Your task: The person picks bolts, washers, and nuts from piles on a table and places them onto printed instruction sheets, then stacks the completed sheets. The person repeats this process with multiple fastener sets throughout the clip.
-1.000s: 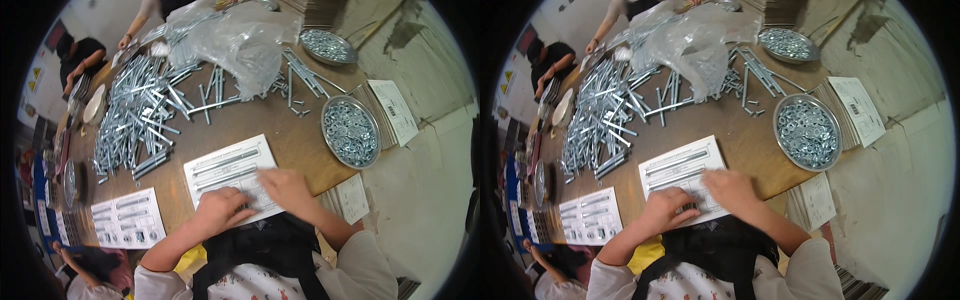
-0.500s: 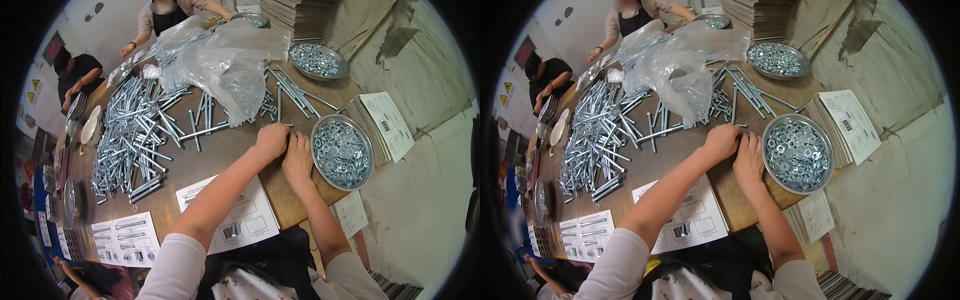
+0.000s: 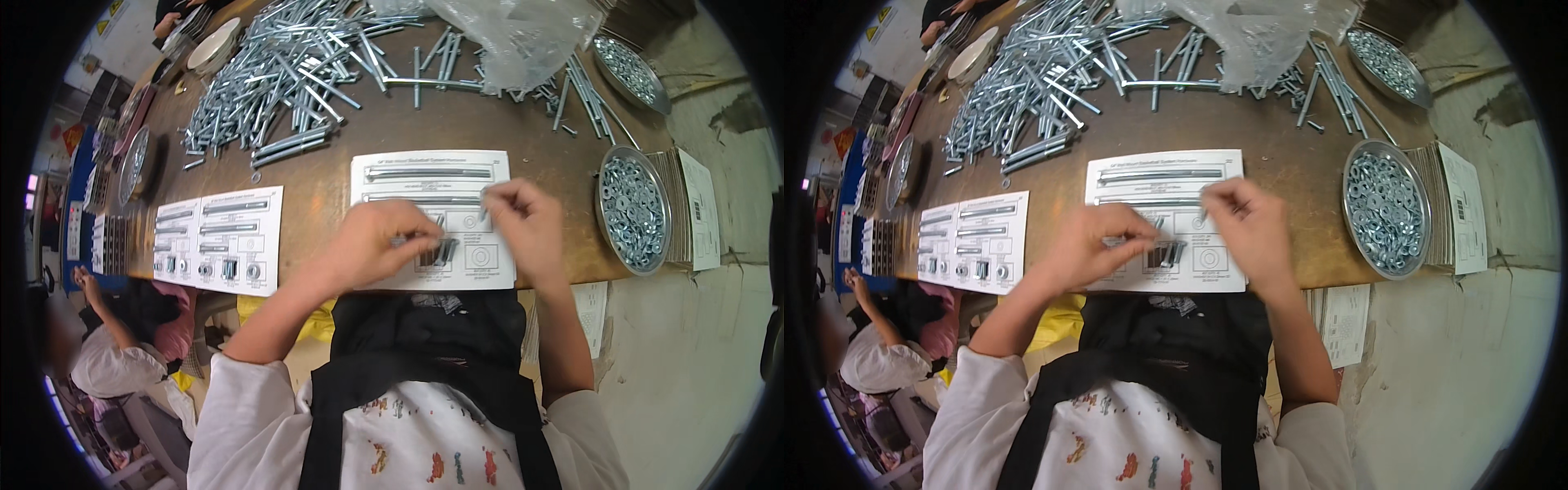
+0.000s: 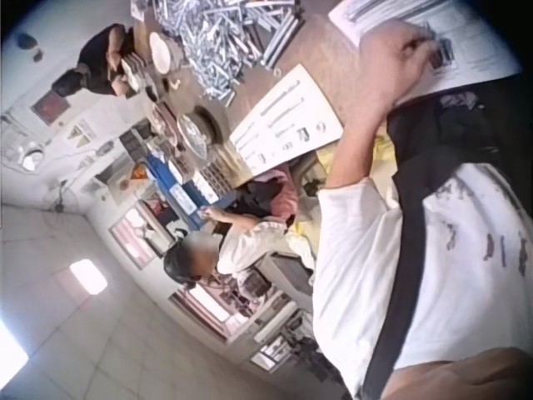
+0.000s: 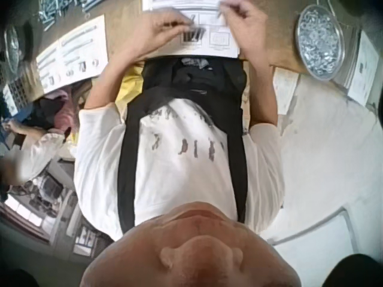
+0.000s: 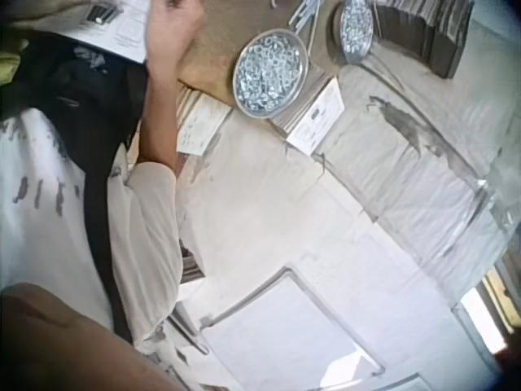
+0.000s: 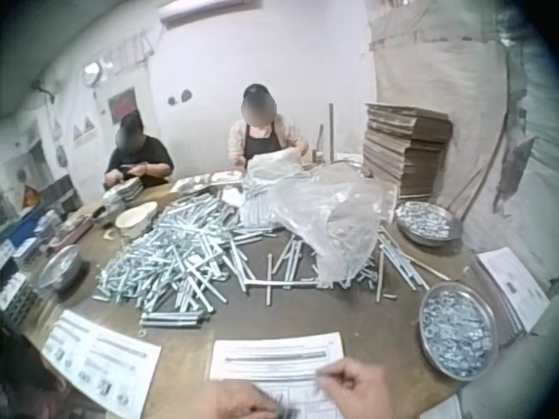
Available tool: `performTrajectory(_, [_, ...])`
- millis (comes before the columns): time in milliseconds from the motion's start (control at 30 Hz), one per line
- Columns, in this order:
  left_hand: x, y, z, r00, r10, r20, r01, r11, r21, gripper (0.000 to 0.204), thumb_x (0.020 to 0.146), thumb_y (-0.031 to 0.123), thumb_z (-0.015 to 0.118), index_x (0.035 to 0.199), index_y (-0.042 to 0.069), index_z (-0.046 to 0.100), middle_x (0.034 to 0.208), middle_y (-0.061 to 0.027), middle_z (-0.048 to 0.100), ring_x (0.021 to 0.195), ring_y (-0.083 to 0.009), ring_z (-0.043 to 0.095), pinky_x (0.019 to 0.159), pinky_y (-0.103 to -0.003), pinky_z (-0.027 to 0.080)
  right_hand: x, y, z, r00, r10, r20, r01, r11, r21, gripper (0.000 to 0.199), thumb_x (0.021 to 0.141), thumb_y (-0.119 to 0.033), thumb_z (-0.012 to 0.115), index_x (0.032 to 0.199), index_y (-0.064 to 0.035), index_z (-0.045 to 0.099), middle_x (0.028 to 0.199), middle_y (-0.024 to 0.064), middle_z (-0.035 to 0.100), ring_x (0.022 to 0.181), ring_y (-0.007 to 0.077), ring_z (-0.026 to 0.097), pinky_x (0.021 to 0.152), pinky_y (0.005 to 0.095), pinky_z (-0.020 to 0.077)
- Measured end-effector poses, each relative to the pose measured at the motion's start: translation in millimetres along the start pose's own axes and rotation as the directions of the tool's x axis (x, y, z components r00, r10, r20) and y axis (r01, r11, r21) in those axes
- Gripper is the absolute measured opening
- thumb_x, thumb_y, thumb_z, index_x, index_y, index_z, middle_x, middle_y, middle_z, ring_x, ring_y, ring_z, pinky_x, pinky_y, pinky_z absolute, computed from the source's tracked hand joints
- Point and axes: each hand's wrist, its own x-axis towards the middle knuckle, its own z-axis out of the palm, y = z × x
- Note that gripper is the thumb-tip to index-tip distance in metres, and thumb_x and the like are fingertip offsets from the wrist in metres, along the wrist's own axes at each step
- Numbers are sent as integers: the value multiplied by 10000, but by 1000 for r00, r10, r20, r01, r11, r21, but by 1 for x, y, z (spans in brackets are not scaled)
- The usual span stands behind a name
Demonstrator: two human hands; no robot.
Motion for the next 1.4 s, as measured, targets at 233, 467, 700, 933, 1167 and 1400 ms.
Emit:
performTrajectory(233, [-48, -5, 38, 989, 21, -149, 6, 984, 176, 149, 792, 63, 735, 935, 89, 703, 852, -75, 667, 793, -285, 656, 669, -378, 529, -26, -3, 45, 909, -398, 128, 415, 821, -393, 64, 814, -84, 734, 870, -53, 735, 823, 82, 667, 663, 249, 628, 596, 323, 492])
performTrajectory(467, [-49, 3, 49, 973, -91, -212, 115, 988, 105, 380, 804, 113, 757, 1160, 84, 629, 995, -99, 645, 783, -274, 650, 667, -375, 528, -37, -11, 26, 986, -116, 123, 157, 894, -419, 128, 832, -73, 704, 946, -19, 726, 832, 126, 656, 672, 283, 644, 619, 359, 504])
performTrajectory(700, [-40, -3, 56, 978, -42, -203, 62, 994, 95, 563, 802, 116, 761, 1318, 77, 539, 1051, -118, 622, 798, -277, 641, 698, -373, 535, -40, -1, 36, 969, -125, 213, 188, 932, -311, 91, 847, -51, 683, 914, -1, 717, 795, 145, 672, 659, 272, 657, 605, 343, 502])
performTrajectory(933, [-45, -5, 52, 983, -47, -176, 66, 993, 102, 567, 795, 101, 748, 1320, 77, 536, 1015, -119, 621, 801, -279, 636, 688, -379, 526, -44, -3, 42, 983, -82, 163, 127, 949, -290, 93, 843, -39, 683, 918, 8, 713, 762, 150, 683, 606, 231, 648, 577, 327, 496])
performTrajectory(1167, [-43, -11, 51, 986, -3, -167, 28, 988, 151, 554, 797, 84, 729, 1314, 58, 534, 1019, -134, 620, 836, -304, 633, 707, -386, 524, -49, 3, 52, 988, -108, 111, 137, 944, -299, 111, 838, -41, 674, 945, -16, 689, 795, 158, 680, 668, 299, 661, 610, 376, 515])
performTrajectory(1400, [-42, 14, 45, 981, -107, -164, 121, 990, 78, 620, 751, 60, 781, 1322, 42, 540, 1204, -181, 607, 825, -292, 646, 739, -374, 540, -39, -8, -10, 999, -10, 52, 23, 968, -251, 163, 892, -98, 665, 1042, -35, 679, 806, 116, 710, 721, 193, 703, 653, 321, 539])
